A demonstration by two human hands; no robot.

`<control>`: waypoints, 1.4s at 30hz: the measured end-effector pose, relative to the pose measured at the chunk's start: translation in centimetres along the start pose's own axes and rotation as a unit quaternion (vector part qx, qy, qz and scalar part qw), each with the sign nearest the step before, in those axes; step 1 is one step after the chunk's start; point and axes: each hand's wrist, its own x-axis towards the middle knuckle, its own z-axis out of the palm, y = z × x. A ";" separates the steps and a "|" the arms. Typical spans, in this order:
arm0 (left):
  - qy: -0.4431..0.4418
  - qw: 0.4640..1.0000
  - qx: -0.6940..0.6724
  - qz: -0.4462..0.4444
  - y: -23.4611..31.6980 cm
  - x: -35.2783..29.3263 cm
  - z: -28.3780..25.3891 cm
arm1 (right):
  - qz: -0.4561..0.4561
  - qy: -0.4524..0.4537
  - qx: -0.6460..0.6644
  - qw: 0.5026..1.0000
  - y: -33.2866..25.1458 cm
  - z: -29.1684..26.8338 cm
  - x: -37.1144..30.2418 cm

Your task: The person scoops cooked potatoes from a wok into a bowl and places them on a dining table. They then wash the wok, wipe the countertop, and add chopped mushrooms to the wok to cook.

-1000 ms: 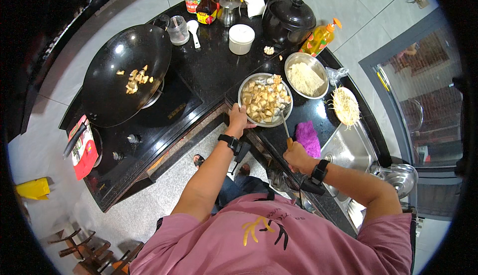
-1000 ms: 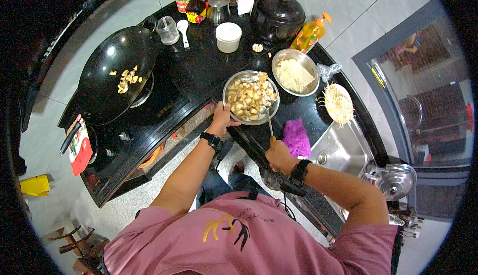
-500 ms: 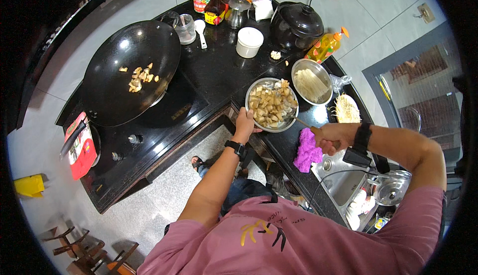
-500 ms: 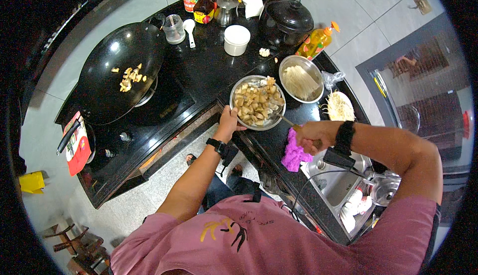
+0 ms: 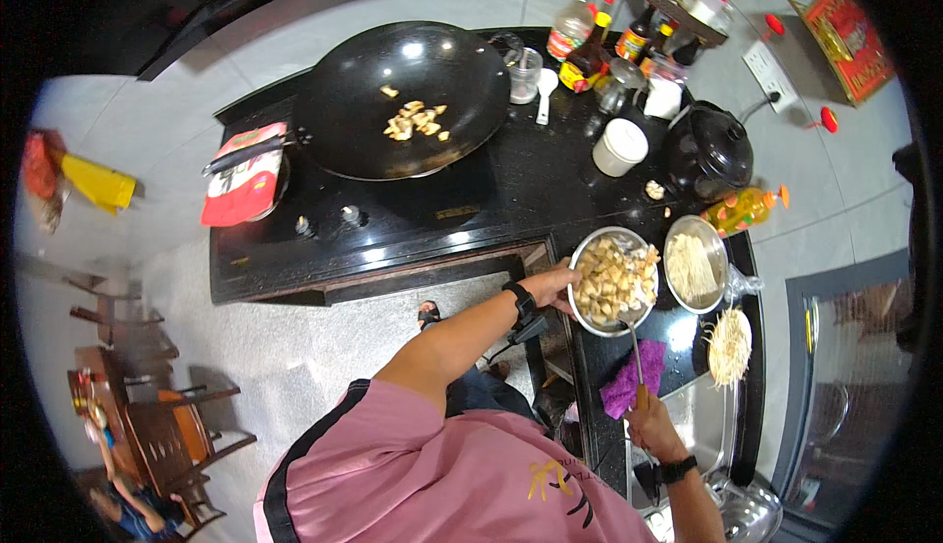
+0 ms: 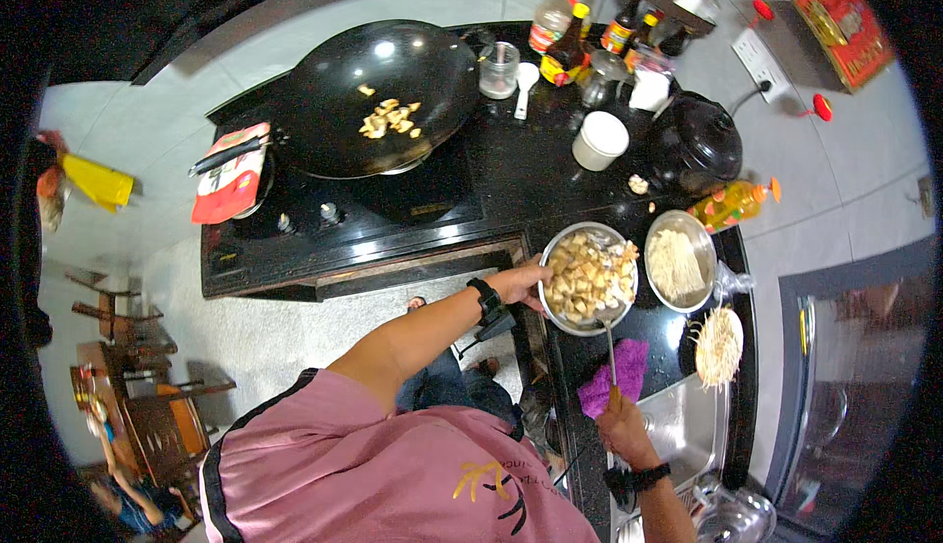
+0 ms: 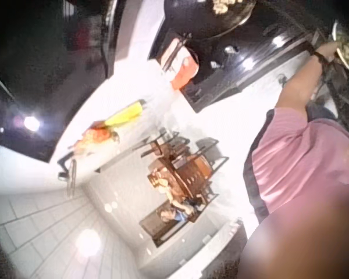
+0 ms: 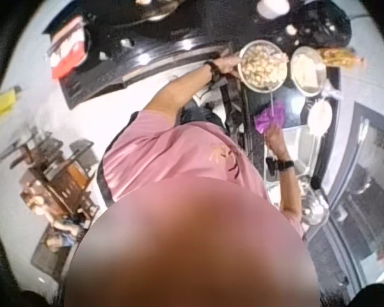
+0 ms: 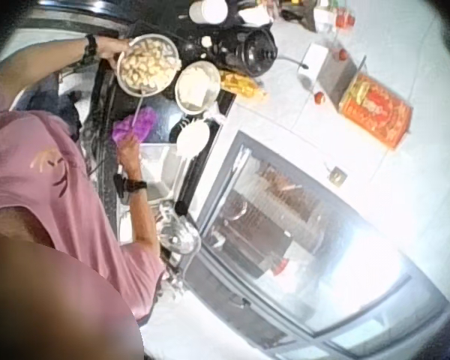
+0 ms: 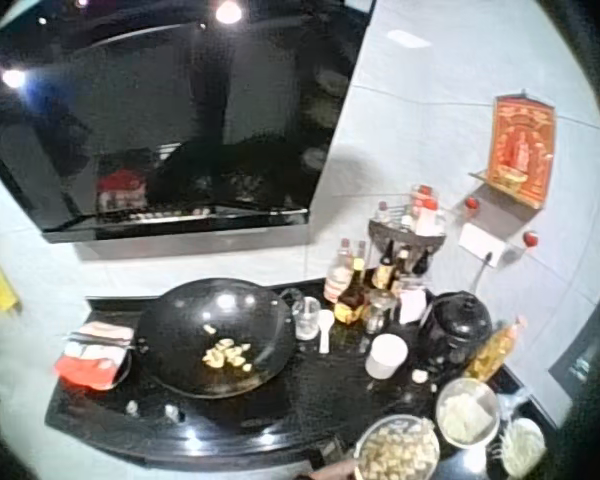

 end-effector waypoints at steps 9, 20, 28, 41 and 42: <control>0.064 0.942 0.160 0.289 10.7 -12.1 0.7 | -0.037 -0.020 -0.080 0.996 -13.3 -0.7 -5.8; 0.526 0.459 0.351 0.624 27.1 -25.2 -8.7 | -0.214 -0.256 0.011 0.943 -35.6 15.7 3.6; 0.565 0.284 0.549 0.546 29.0 -29.7 -18.8 | -0.107 -0.435 0.126 0.885 -41.8 21.9 8.9; 0.495 0.460 0.536 0.505 31.8 -30.6 -27.2 | -0.038 -0.322 0.019 0.946 -38.9 19.5 10.4; 0.496 0.485 0.516 0.503 32.1 -30.8 -27.4 | -0.096 -0.255 -0.092 0.958 -39.4 19.2 10.7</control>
